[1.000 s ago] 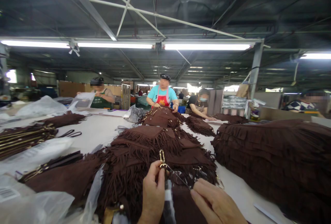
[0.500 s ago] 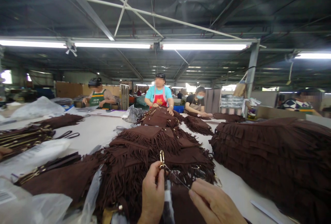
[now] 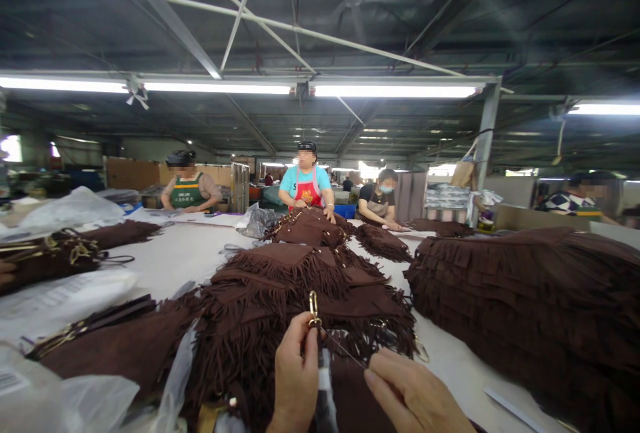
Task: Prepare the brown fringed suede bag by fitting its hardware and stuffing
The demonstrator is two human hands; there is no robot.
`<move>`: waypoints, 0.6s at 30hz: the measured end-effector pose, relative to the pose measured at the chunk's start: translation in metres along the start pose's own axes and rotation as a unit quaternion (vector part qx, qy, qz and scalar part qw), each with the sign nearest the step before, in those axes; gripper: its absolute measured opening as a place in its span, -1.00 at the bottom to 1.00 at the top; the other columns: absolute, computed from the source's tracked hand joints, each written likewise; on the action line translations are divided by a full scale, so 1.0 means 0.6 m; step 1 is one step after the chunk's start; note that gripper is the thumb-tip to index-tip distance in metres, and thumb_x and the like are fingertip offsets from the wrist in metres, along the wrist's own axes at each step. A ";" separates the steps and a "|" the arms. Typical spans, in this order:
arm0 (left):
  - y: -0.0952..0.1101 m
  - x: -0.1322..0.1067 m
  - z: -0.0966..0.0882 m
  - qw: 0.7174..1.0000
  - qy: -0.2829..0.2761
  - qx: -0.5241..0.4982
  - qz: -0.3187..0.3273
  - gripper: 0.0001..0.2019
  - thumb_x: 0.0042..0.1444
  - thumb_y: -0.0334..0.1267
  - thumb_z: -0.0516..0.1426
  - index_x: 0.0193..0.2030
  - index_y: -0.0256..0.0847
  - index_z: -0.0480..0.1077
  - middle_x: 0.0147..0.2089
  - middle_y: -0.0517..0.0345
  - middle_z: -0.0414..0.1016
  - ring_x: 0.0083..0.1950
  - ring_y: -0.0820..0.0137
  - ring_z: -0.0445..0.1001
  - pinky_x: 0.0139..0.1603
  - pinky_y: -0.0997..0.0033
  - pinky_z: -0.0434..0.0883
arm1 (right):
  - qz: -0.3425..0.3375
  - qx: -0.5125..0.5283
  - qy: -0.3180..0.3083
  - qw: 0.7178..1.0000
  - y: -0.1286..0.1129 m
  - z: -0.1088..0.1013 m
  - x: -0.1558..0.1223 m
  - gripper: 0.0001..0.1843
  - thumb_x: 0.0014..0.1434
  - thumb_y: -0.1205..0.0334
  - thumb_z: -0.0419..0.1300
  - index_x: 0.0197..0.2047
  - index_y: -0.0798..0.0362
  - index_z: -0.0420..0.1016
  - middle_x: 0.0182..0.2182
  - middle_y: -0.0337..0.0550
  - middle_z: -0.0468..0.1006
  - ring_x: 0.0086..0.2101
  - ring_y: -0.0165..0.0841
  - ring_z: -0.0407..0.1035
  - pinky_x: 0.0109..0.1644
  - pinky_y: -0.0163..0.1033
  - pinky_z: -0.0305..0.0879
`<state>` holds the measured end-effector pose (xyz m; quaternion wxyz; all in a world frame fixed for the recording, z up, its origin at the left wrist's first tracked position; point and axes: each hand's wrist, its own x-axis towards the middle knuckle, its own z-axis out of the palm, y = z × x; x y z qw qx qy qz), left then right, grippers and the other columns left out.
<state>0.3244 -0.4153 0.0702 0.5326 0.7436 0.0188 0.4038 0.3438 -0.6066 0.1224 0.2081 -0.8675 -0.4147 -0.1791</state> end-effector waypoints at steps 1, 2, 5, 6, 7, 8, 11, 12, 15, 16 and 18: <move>-0.001 0.000 0.000 1.000 -0.001 -0.001 -0.002 -0.77 0.28 -0.20 0.00 -0.05 -0.16 0.40 -0.17 0.10 0.55 -0.16 0.32 0.52 -0.10 0.37 0.41 | 0.000 -0.005 0.003 1.000 -0.001 -0.002 0.000 -0.65 0.31 0.23 -0.10 -0.53 -0.03 0.13 -0.55 -0.28 0.38 -0.53 -0.36 0.32 -0.45 -0.29 0.07; -0.001 -0.001 -0.001 1.000 -0.002 -0.002 -0.003 -0.77 0.28 -0.20 0.00 -0.05 -0.16 0.40 -0.16 0.10 0.55 -0.15 0.32 0.52 -0.09 0.37 0.41 | -0.001 -0.009 0.005 1.000 -0.002 -0.003 0.000 -0.65 0.32 0.22 -0.10 -0.53 -0.03 0.13 -0.56 -0.28 0.38 -0.54 -0.36 0.32 -0.46 -0.28 0.06; 0.000 -0.001 -0.002 1.000 -0.001 -0.001 -0.003 -0.78 0.27 -0.20 0.00 -0.05 -0.16 0.41 -0.15 0.10 0.56 -0.13 0.31 0.52 -0.08 0.37 0.41 | -0.003 -0.013 0.007 1.000 -0.001 -0.006 0.000 -0.64 0.32 0.22 -0.11 -0.53 -0.03 0.12 -0.57 -0.29 0.37 -0.55 -0.36 0.31 -0.47 -0.28 0.05; 0.000 -0.001 -0.002 1.000 0.000 -0.001 -0.004 -0.78 0.27 -0.20 0.00 -0.06 -0.15 0.41 -0.16 0.10 0.56 -0.14 0.31 0.52 -0.09 0.37 0.41 | -0.004 -0.015 0.007 1.000 -0.001 -0.007 0.000 -0.64 0.32 0.22 -0.12 -0.54 -0.03 0.11 -0.58 -0.29 0.36 -0.56 -0.36 0.30 -0.47 -0.28 0.04; 0.001 0.000 -0.002 1.000 0.001 0.000 -0.004 -0.78 0.27 -0.20 0.00 -0.06 -0.15 0.41 -0.16 0.10 0.56 -0.15 0.30 0.52 -0.10 0.37 0.42 | -0.005 -0.018 0.005 1.000 0.000 -0.008 0.000 -0.64 0.32 0.22 -0.12 -0.54 -0.03 0.10 -0.58 -0.29 0.35 -0.56 -0.36 0.30 -0.47 -0.28 0.04; 0.002 0.000 -0.002 1.000 0.002 0.000 -0.005 -0.78 0.27 -0.20 0.00 -0.07 -0.15 0.41 -0.17 0.11 0.56 -0.15 0.30 0.52 -0.11 0.37 0.42 | -0.005 -0.019 0.001 1.000 0.000 -0.008 0.001 -0.64 0.32 0.22 -0.11 -0.54 -0.03 0.09 -0.58 -0.29 0.35 -0.56 -0.36 0.29 -0.48 -0.28 0.03; 0.005 0.002 -0.001 1.000 0.002 0.000 -0.003 -0.78 0.26 -0.20 0.01 -0.07 -0.15 0.43 -0.16 0.10 0.57 -0.16 0.30 0.53 -0.11 0.37 0.43 | 0.002 -0.014 -0.014 1.000 0.000 -0.006 0.002 -0.64 0.32 0.21 -0.11 -0.54 -0.03 0.09 -0.56 -0.27 0.38 -0.54 -0.36 0.32 -0.45 -0.29 0.06; 0.006 0.002 0.000 1.000 0.001 0.000 -0.003 -0.78 0.26 -0.20 0.02 -0.07 -0.15 0.43 -0.16 0.09 0.57 -0.16 0.30 0.54 -0.11 0.37 0.43 | 0.005 -0.012 -0.019 1.000 0.000 -0.005 0.001 -0.65 0.32 0.20 -0.10 -0.53 -0.03 0.09 -0.55 -0.27 0.39 -0.52 -0.36 0.33 -0.44 -0.29 0.07; 0.007 0.001 0.001 1.000 0.002 0.004 0.002 -0.77 0.25 -0.20 0.02 -0.07 -0.16 0.43 -0.14 0.06 0.58 -0.16 0.29 0.54 -0.09 0.36 0.44 | 0.014 -0.011 -0.027 0.999 0.001 -0.002 0.000 -0.65 0.32 0.21 -0.11 -0.53 -0.02 0.11 -0.53 -0.25 0.41 -0.50 -0.36 0.35 -0.42 -0.29 0.08; 0.007 0.000 0.002 1.000 0.000 0.005 0.003 -0.77 0.25 -0.20 0.01 -0.07 -0.17 0.43 -0.13 0.05 0.58 -0.15 0.29 0.54 -0.09 0.35 0.45 | 0.015 -0.011 -0.029 0.999 0.001 -0.001 0.000 -0.65 0.32 0.21 -0.12 -0.52 -0.02 0.12 -0.52 -0.25 0.41 -0.49 -0.35 0.35 -0.42 -0.29 0.08; 0.008 -0.002 0.002 1.000 -0.006 0.007 0.009 -0.76 0.26 -0.20 0.01 -0.06 -0.18 0.43 -0.12 0.04 0.58 -0.15 0.29 0.55 -0.08 0.35 0.45 | 0.019 -0.012 -0.029 0.999 0.002 0.002 0.000 -0.65 0.32 0.21 -0.13 -0.52 -0.02 0.13 -0.52 -0.25 0.42 -0.48 -0.35 0.36 -0.42 -0.29 0.08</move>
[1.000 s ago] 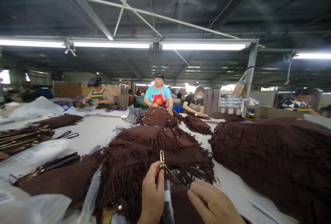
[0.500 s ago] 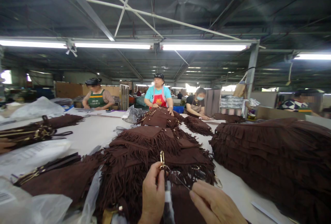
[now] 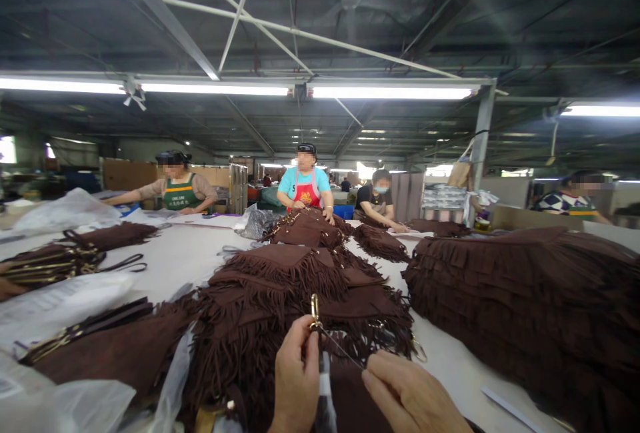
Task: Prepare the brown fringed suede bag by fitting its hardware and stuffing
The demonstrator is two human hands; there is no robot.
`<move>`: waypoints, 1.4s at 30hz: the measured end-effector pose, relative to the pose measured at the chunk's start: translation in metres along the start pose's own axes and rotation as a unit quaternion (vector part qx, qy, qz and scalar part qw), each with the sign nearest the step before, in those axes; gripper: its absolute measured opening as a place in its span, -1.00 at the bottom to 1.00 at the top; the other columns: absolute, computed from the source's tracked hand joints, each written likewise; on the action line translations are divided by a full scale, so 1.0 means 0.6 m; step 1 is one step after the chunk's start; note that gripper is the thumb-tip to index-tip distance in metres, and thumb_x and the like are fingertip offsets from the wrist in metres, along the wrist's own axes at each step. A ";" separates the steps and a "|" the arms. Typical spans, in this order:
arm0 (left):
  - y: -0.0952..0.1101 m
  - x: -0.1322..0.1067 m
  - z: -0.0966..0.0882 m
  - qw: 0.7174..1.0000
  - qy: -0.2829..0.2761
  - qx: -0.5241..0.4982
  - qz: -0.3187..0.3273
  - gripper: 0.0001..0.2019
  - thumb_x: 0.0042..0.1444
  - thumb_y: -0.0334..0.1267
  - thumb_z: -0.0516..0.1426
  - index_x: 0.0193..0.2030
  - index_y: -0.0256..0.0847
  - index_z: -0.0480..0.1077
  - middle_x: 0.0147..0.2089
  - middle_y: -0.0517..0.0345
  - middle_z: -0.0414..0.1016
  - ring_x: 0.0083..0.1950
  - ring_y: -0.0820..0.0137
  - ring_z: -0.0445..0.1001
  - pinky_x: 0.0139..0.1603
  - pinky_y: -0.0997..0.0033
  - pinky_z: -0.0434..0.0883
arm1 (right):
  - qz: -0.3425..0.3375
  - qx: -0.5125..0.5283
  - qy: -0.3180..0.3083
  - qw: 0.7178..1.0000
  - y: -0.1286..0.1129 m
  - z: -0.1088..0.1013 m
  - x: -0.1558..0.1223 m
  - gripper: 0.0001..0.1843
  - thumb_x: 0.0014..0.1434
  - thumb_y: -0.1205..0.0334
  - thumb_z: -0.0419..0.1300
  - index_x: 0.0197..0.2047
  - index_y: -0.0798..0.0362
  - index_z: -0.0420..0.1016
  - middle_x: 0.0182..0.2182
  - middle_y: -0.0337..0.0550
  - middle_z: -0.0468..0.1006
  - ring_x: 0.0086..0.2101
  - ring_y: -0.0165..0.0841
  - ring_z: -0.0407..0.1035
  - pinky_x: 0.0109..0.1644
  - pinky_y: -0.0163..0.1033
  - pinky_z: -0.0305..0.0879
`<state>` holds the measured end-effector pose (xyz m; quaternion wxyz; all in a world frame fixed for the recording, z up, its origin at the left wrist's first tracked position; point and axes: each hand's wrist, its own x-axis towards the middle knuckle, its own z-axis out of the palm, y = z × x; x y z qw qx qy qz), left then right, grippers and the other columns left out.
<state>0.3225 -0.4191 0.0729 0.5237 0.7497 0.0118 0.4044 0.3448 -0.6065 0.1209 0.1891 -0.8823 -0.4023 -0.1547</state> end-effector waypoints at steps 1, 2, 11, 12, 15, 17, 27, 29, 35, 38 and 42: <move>0.001 -0.001 0.000 1.000 -0.004 0.000 0.004 -0.76 0.26 -0.21 0.01 -0.05 -0.18 0.43 -0.11 0.03 0.58 -0.13 0.29 0.55 -0.07 0.35 0.46 | 0.004 -0.003 0.001 1.000 0.000 0.002 0.000 -0.65 0.32 0.21 -0.13 -0.52 -0.02 0.13 -0.52 -0.25 0.41 -0.49 -0.35 0.36 -0.42 -0.29 0.08; 0.002 -0.002 0.001 1.000 -0.008 -0.002 0.010 -0.75 0.26 -0.21 0.01 -0.04 -0.18 0.44 -0.09 0.02 0.58 -0.12 0.29 0.55 -0.05 0.35 0.46 | 0.011 -0.007 0.001 1.000 0.000 0.004 0.001 -0.65 0.32 0.21 -0.13 -0.52 -0.02 0.14 -0.53 -0.25 0.41 -0.50 -0.34 0.35 -0.42 -0.28 0.07; 0.018 -0.012 0.013 0.995 -0.077 -0.063 0.010 -0.75 0.18 -0.27 0.07 -0.10 -0.15 0.55 -0.08 0.04 0.62 -0.08 0.29 0.57 -0.03 0.39 0.47 | 0.078 0.023 -0.030 0.996 -0.002 0.019 0.006 -0.68 0.29 0.25 -0.13 -0.49 -0.01 0.22 -0.46 -0.19 0.47 -0.42 -0.30 0.36 -0.34 -0.25 0.12; 0.018 -0.011 0.014 0.994 -0.081 -0.080 0.004 -0.74 0.16 -0.28 0.07 -0.10 -0.15 0.56 -0.07 0.04 0.62 -0.05 0.27 0.56 0.02 0.37 0.46 | 0.081 0.029 -0.034 0.996 -0.003 0.019 0.007 -0.68 0.28 0.24 -0.13 -0.50 -0.01 0.22 -0.46 -0.18 0.47 -0.42 -0.29 0.36 -0.34 -0.24 0.12; 0.021 -0.005 0.015 0.987 -0.086 -0.134 -0.028 -0.72 0.07 -0.31 0.10 -0.14 -0.15 0.60 -0.06 0.04 0.62 0.00 0.23 0.54 0.12 0.29 0.41 | 0.087 0.058 -0.038 0.994 -0.005 0.013 0.010 -0.68 0.25 0.22 -0.14 -0.53 0.00 0.19 -0.49 -0.16 0.44 -0.43 -0.27 0.33 -0.34 -0.21 0.09; 0.028 -0.002 0.015 0.978 -0.090 -0.171 -0.074 -0.74 0.00 -0.32 0.14 -0.20 -0.17 0.62 -0.13 0.03 0.64 -0.05 0.21 0.55 0.08 0.27 0.42 | 0.080 0.120 -0.047 0.988 -0.002 0.007 0.013 -0.69 0.22 0.19 -0.10 -0.53 0.01 0.25 -0.49 -0.17 0.43 -0.41 -0.27 0.31 -0.32 -0.20 0.10; 0.067 -0.018 0.016 0.869 -0.210 -0.357 -0.271 -0.73 -0.17 -0.26 0.19 -0.32 -0.31 0.62 -0.49 0.07 0.56 -0.50 0.44 0.39 -0.42 0.47 0.32 | 0.155 0.579 -0.046 0.799 0.060 0.035 0.012 -0.53 0.26 -0.17 0.10 -0.12 0.07 0.53 -0.46 -0.29 0.38 -0.61 -0.50 0.00 -0.56 -0.37 -0.24; 0.076 -0.019 0.015 0.878 -0.237 -0.322 -0.264 -0.75 -0.18 -0.28 0.17 -0.36 -0.30 0.62 -0.52 0.10 0.54 -0.53 0.47 0.35 -0.44 0.49 0.29 | 0.140 0.567 -0.040 0.811 0.056 0.031 0.009 -0.57 0.24 -0.14 0.16 -0.16 0.08 0.57 -0.49 -0.31 0.37 -0.60 -0.50 0.01 -0.54 -0.37 -0.16; 0.106 -0.024 0.011 0.900 -0.285 -0.238 -0.226 -0.75 -0.11 -0.27 0.14 -0.35 -0.27 0.62 -0.59 0.21 0.45 -0.50 0.45 0.35 -0.35 0.46 0.31 | 0.074 0.542 -0.011 0.837 0.040 -0.007 0.003 -0.68 0.15 -0.03 0.32 -0.42 0.07 0.54 -0.36 -0.21 0.49 -0.24 -0.28 0.33 -0.10 -0.24 0.21; 0.117 -0.026 0.011 0.895 -0.323 -0.230 -0.207 -0.72 -0.11 -0.29 0.14 -0.27 -0.25 0.61 -0.44 0.16 0.55 -0.40 0.41 0.43 -0.28 0.44 0.34 | 0.072 0.521 0.012 0.850 0.044 -0.025 -0.017 -0.67 0.19 -0.04 0.28 -0.42 0.06 0.48 -0.35 -0.22 0.47 -0.26 -0.30 0.32 -0.14 -0.26 0.21; 0.122 -0.020 0.007 0.911 -0.333 -0.179 -0.167 -0.69 -0.04 -0.24 0.12 -0.15 -0.24 0.54 -0.29 0.12 0.57 -0.31 0.38 0.45 -0.28 0.45 0.34 | 0.109 0.478 0.073 0.868 0.057 -0.070 -0.065 -0.69 0.32 -0.03 0.17 -0.30 0.05 0.46 -0.40 -0.26 0.47 -0.45 -0.42 0.23 -0.38 -0.34 0.12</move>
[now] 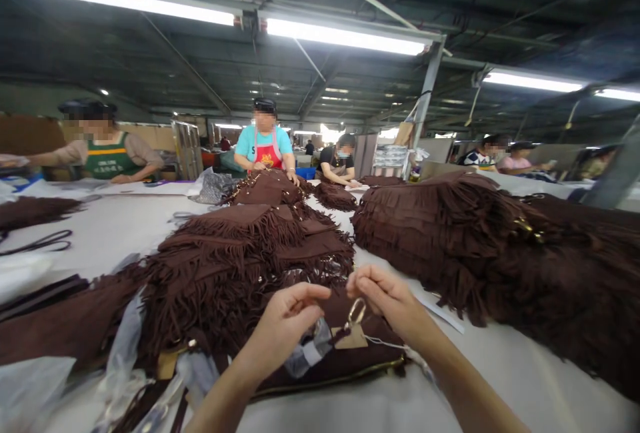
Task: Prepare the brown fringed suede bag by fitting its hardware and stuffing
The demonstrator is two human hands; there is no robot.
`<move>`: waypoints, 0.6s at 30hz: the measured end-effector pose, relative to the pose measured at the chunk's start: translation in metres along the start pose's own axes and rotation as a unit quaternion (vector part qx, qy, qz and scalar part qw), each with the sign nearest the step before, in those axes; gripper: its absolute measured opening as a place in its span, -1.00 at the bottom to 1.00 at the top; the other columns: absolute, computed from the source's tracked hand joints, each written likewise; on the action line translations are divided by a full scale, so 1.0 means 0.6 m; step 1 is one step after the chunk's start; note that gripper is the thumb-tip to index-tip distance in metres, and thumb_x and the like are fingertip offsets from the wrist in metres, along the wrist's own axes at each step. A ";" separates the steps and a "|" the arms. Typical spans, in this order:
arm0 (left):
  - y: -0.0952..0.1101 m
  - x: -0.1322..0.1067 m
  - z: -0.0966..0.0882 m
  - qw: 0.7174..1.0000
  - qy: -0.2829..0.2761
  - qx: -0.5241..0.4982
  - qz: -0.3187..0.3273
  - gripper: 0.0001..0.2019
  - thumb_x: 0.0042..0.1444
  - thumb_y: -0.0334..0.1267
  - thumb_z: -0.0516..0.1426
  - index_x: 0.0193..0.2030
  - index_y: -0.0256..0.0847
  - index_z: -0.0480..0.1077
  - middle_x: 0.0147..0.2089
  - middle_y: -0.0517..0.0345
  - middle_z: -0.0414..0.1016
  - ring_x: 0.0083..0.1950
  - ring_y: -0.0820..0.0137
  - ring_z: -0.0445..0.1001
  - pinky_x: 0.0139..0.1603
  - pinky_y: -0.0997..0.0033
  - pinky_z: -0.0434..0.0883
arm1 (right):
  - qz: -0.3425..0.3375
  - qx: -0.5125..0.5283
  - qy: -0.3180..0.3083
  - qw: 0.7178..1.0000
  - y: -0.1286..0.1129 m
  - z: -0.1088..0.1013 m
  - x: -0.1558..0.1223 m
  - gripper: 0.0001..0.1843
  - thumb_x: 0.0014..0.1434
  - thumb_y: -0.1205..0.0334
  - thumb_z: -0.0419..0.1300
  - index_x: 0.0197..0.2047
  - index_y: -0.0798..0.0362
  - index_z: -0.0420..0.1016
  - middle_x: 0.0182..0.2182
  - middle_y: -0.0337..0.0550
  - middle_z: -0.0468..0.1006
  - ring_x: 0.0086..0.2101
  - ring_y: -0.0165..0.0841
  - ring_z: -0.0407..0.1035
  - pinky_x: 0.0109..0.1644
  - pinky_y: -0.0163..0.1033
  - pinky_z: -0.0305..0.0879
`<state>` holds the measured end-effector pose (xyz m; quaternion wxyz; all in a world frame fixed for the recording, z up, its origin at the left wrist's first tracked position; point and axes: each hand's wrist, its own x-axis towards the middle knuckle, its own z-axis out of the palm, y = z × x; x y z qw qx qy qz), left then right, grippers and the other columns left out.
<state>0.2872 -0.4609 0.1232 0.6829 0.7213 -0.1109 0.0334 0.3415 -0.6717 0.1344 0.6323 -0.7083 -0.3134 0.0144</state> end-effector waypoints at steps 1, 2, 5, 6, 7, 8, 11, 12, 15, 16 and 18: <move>0.001 0.000 -0.002 0.999 0.010 0.036 0.010 -0.71 0.00 -0.22 0.10 -0.16 -0.24 0.52 -0.33 0.14 0.55 -0.34 0.39 0.43 -0.31 0.45 0.33 | -0.005 -0.009 0.025 1.000 -0.010 -0.013 -0.011 -0.67 0.33 -0.03 0.15 -0.31 0.04 0.44 -0.43 -0.27 0.47 -0.51 -0.44 0.17 -0.45 -0.35 0.07; 0.001 -0.001 -0.002 0.996 0.017 0.082 0.022 -0.73 0.04 -0.21 0.07 -0.19 -0.24 0.51 -0.37 0.15 0.52 -0.37 0.40 0.41 -0.34 0.45 0.32 | -0.013 -0.015 0.049 0.999 -0.021 -0.026 -0.022 -0.66 0.34 -0.04 0.14 -0.34 0.04 0.42 -0.46 -0.28 0.46 -0.57 -0.46 0.11 -0.51 -0.36 0.00; -0.008 -0.009 0.006 0.968 -0.022 0.243 0.051 -0.78 0.07 -0.27 0.05 -0.22 -0.20 0.50 -0.33 0.14 0.52 -0.30 0.35 0.42 -0.29 0.42 0.34 | -0.055 0.018 0.115 0.992 -0.053 -0.054 -0.048 -0.64 0.28 -0.06 0.24 -0.39 0.02 0.37 -0.59 -0.33 0.40 -0.64 -0.48 0.04 -0.58 -0.37 -0.09; -0.016 -0.014 0.012 0.951 -0.061 0.300 0.053 -0.78 0.05 -0.29 0.08 -0.18 -0.19 0.49 -0.25 0.10 0.54 -0.23 0.30 0.44 -0.20 0.38 0.36 | -0.066 0.045 0.133 0.988 -0.062 -0.059 -0.053 -0.66 0.25 -0.05 0.27 -0.39 0.01 0.37 -0.62 -0.35 0.36 -0.65 -0.49 0.05 -0.59 -0.37 -0.11; -0.026 -0.018 0.020 0.928 -0.104 0.353 0.050 -0.73 0.00 -0.29 0.13 -0.11 -0.18 0.47 -0.12 0.05 0.54 -0.12 0.24 0.45 -0.09 0.31 0.37 | -0.073 0.074 0.151 0.983 -0.069 -0.063 -0.057 -0.67 0.22 -0.04 0.31 -0.37 0.00 0.37 -0.63 -0.37 0.33 -0.67 -0.49 0.06 -0.61 -0.39 -0.12; -0.037 -0.022 0.028 0.904 -0.143 0.401 0.045 -0.64 -0.04 -0.30 0.18 -0.04 -0.19 0.45 0.02 -0.02 0.51 0.00 0.15 0.42 0.03 0.21 0.35 | -0.076 0.102 0.166 0.978 -0.074 -0.066 -0.060 -0.69 0.19 -0.02 0.35 -0.36 -0.02 0.38 -0.63 -0.39 0.31 -0.69 -0.51 0.05 -0.63 -0.40 -0.15; -0.071 -0.024 0.046 0.848 -0.197 0.491 0.031 -0.57 -0.04 -0.32 0.21 0.03 -0.27 0.39 0.24 -0.19 0.34 0.20 0.00 0.30 0.22 0.04 0.24 | -0.055 0.158 0.165 0.972 -0.077 -0.073 -0.068 -0.71 0.13 0.02 0.41 -0.33 -0.02 0.43 -0.64 -0.42 0.28 -0.72 -0.59 -0.07 -0.66 -0.45 -0.26; -0.079 -0.022 0.048 0.842 -0.195 0.503 0.027 -0.65 0.03 -0.34 0.17 0.00 -0.28 0.39 0.21 -0.19 0.37 0.18 0.02 0.33 0.20 0.07 0.26 | -0.039 0.164 0.152 0.974 -0.075 -0.075 -0.071 -0.71 0.13 0.02 0.41 -0.34 -0.01 0.45 -0.64 -0.42 0.28 -0.72 -0.60 -0.11 -0.66 -0.45 -0.28; -0.084 -0.007 0.047 0.844 -0.169 0.509 0.018 -0.83 0.21 -0.40 -0.01 -0.20 -0.22 0.40 -0.06 -0.09 0.52 -0.04 0.15 0.47 0.01 0.22 0.36 | 0.015 0.175 0.105 0.979 -0.073 -0.085 -0.084 -0.70 0.13 0.00 0.40 -0.37 0.03 0.49 -0.66 -0.40 0.25 -0.69 -0.61 -0.15 -0.65 -0.45 -0.28; -0.082 -0.001 0.045 0.847 -0.157 0.508 0.015 -0.81 0.24 -0.40 -0.04 -0.26 -0.21 0.39 -0.14 -0.06 0.53 -0.10 0.17 0.49 -0.05 0.25 0.36 | 0.031 0.182 0.094 0.978 -0.073 -0.089 -0.090 -0.69 0.14 -0.01 0.40 -0.38 0.04 0.49 -0.66 -0.40 0.23 -0.68 -0.61 -0.17 -0.65 -0.45 -0.28; -0.078 0.013 0.040 0.854 -0.134 0.502 0.010 -0.78 0.27 -0.39 -0.07 -0.32 -0.19 0.36 -0.24 -0.02 0.54 -0.18 0.20 0.50 -0.14 0.31 0.35 | 0.058 0.194 0.073 0.976 -0.078 -0.098 -0.101 -0.70 0.14 -0.01 0.39 -0.33 0.04 0.52 -0.65 -0.41 0.19 -0.67 -0.60 -0.21 -0.64 -0.45 -0.27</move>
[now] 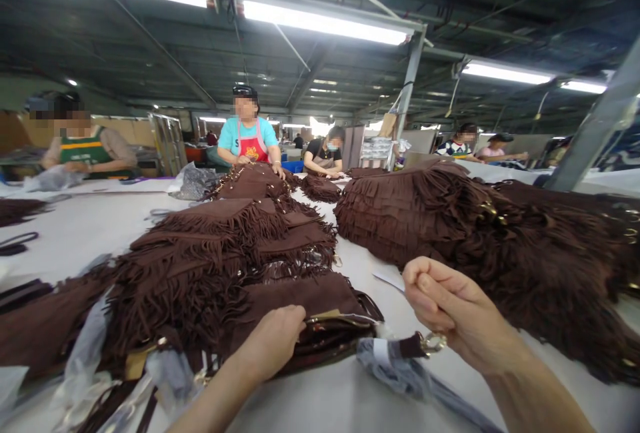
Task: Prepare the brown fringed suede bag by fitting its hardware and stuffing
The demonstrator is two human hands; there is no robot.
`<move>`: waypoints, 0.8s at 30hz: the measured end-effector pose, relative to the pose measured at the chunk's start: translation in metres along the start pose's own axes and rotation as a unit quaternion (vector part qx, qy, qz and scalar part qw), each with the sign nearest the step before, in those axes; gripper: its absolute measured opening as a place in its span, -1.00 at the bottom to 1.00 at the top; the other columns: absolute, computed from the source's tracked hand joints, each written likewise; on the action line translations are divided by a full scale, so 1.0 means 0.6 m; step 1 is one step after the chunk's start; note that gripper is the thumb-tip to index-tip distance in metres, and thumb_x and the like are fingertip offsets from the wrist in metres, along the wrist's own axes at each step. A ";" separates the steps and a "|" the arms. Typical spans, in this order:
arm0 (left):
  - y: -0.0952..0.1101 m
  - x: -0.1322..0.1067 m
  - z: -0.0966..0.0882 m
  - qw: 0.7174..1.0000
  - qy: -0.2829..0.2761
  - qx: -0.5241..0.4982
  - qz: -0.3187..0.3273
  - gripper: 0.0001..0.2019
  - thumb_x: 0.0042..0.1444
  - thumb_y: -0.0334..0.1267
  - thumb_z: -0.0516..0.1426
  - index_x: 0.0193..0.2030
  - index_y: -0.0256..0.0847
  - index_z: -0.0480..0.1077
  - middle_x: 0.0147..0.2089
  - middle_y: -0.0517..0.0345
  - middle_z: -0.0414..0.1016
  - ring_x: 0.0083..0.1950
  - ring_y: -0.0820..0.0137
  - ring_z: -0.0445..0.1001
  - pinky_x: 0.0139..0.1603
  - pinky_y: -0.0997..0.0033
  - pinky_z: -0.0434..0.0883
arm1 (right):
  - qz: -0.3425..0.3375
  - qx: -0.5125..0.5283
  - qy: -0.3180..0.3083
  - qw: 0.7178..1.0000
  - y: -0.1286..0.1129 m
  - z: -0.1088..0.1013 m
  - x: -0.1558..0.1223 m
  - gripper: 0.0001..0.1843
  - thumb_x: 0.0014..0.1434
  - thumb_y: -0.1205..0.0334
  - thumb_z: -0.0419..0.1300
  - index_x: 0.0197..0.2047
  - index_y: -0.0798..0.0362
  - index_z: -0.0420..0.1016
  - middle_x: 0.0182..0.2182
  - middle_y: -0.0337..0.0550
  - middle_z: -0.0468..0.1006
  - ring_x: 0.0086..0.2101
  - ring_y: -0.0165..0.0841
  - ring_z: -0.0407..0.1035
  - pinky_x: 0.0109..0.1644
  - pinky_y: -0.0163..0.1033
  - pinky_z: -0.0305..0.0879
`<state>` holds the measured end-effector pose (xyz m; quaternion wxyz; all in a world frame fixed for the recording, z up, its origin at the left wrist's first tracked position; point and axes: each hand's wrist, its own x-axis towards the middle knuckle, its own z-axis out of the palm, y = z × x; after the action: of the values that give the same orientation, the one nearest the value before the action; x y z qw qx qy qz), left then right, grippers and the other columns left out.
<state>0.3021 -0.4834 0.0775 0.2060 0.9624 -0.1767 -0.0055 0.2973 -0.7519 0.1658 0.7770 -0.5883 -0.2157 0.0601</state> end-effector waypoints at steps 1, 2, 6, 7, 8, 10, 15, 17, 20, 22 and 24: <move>-0.004 0.007 -0.004 1.000 0.008 -0.006 -0.005 -0.77 0.28 -0.38 -0.08 -0.33 -0.18 0.35 -0.27 -0.01 0.53 -0.20 0.21 0.50 -0.17 0.32 0.34 | 0.014 -0.001 -0.008 1.000 -0.004 -0.003 -0.005 -0.71 0.14 -0.02 0.39 -0.28 0.03 0.54 -0.63 -0.41 0.18 -0.66 -0.59 -0.20 -0.63 -0.44 -0.26; -0.008 0.014 -0.007 1.000 0.017 -0.012 -0.011 -0.76 0.29 -0.38 -0.08 -0.34 -0.18 0.34 -0.30 -0.01 0.53 -0.23 0.22 0.50 -0.20 0.33 0.33 | 0.026 -0.008 -0.020 0.999 -0.007 -0.005 -0.009 -0.69 0.15 -0.02 0.39 -0.20 0.03 0.55 -0.62 -0.40 0.19 -0.65 -0.57 -0.18 -0.62 -0.43 -0.23; -0.040 0.046 -0.007 0.997 0.054 -0.049 -0.026 -0.77 0.30 -0.37 -0.08 -0.35 -0.18 0.33 -0.31 0.01 0.53 -0.25 0.26 0.49 -0.21 0.37 0.31 | 0.107 -0.111 -0.124 0.980 0.007 0.005 -0.014 -0.68 0.22 0.03 0.27 -0.05 0.05 0.52 -0.54 -0.32 0.30 -0.59 -0.50 0.01 -0.55 -0.38 -0.09; -0.051 0.053 -0.005 0.996 0.064 -0.059 -0.030 -0.76 0.30 -0.37 -0.08 -0.35 -0.19 0.33 -0.29 0.01 0.54 -0.24 0.27 0.48 -0.19 0.37 0.31 | 0.127 -0.160 -0.152 0.967 0.018 0.011 -0.011 -0.77 0.23 0.11 0.22 -0.12 0.06 0.52 -0.53 -0.30 0.35 -0.57 -0.47 0.07 -0.52 -0.37 -0.04; -0.061 0.060 -0.001 0.994 0.073 -0.069 -0.036 -0.76 0.29 -0.36 -0.08 -0.35 -0.19 0.33 -0.27 0.01 0.54 -0.22 0.28 0.48 -0.16 0.37 0.32 | 0.138 -0.217 -0.170 0.951 0.033 0.019 -0.007 -0.85 0.20 0.21 0.16 -0.21 0.06 0.52 -0.51 -0.29 0.39 -0.54 -0.45 0.14 -0.48 -0.35 0.03; -0.081 0.071 0.007 0.991 0.087 -0.090 -0.049 -0.75 0.29 -0.35 -0.10 -0.35 -0.20 0.34 -0.23 0.00 0.54 -0.19 0.28 0.47 -0.11 0.36 0.33 | 0.123 -0.334 -0.181 0.917 0.070 0.033 0.004 -0.86 0.10 0.37 0.06 -0.38 0.05 0.44 -0.50 -0.28 0.43 -0.46 -0.38 0.26 -0.38 -0.31 0.15; -0.106 0.081 0.017 0.987 0.076 -0.136 -0.049 -0.72 0.26 -0.30 -0.09 -0.36 -0.21 0.40 -0.24 0.03 0.56 -0.16 0.26 0.48 -0.07 0.34 0.35 | 0.032 -0.479 -0.212 0.851 0.149 0.056 0.025 -0.82 0.11 0.45 -0.02 -0.41 0.00 0.29 -0.40 -0.25 0.44 -0.31 -0.30 0.33 -0.19 -0.25 0.22; -0.106 0.080 0.014 0.986 0.062 -0.149 -0.038 -0.73 0.25 -0.28 -0.07 -0.36 -0.21 0.41 -0.25 0.06 0.57 -0.18 0.26 0.47 -0.09 0.36 0.36 | -0.008 -0.485 -0.230 0.844 0.164 0.059 0.030 -0.81 0.13 0.47 -0.04 -0.37 0.00 0.26 -0.34 -0.24 0.42 -0.29 -0.31 0.31 -0.20 -0.26 0.21; -0.105 0.076 0.009 0.985 0.050 -0.164 -0.027 -0.73 0.26 -0.27 -0.06 -0.33 -0.19 0.43 -0.24 0.08 0.57 -0.17 0.28 0.46 -0.09 0.39 0.36 | -0.051 -0.504 -0.218 0.834 0.171 0.057 0.037 -0.78 0.19 0.51 -0.09 -0.36 -0.01 0.18 -0.37 -0.24 0.35 -0.34 -0.32 0.26 -0.25 -0.28 0.19; -0.105 0.075 0.008 0.984 0.047 -0.171 -0.027 -0.73 0.26 -0.28 -0.07 -0.32 -0.18 0.43 -0.23 0.09 0.57 -0.18 0.28 0.45 -0.09 0.39 0.35 | -0.058 -0.532 -0.208 0.819 0.170 0.057 0.040 -0.75 0.21 0.53 -0.12 -0.38 -0.02 0.14 -0.40 -0.25 0.32 -0.37 -0.31 0.23 -0.29 -0.28 0.16; -0.107 0.076 0.008 0.983 0.043 -0.176 -0.029 -0.73 0.26 -0.28 -0.07 -0.34 -0.18 0.42 -0.25 0.10 0.56 -0.19 0.30 0.44 -0.10 0.40 0.34 | -0.047 -0.570 -0.215 0.792 0.164 0.060 0.041 -0.71 0.14 0.61 -0.11 -0.36 -0.01 0.15 -0.38 -0.24 0.32 -0.39 -0.31 0.24 -0.32 -0.28 0.12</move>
<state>0.3662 -0.4461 0.0501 0.3792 0.9153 -0.1357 -0.0012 0.3203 -0.6817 0.0872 0.2361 -0.8856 -0.3998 0.0141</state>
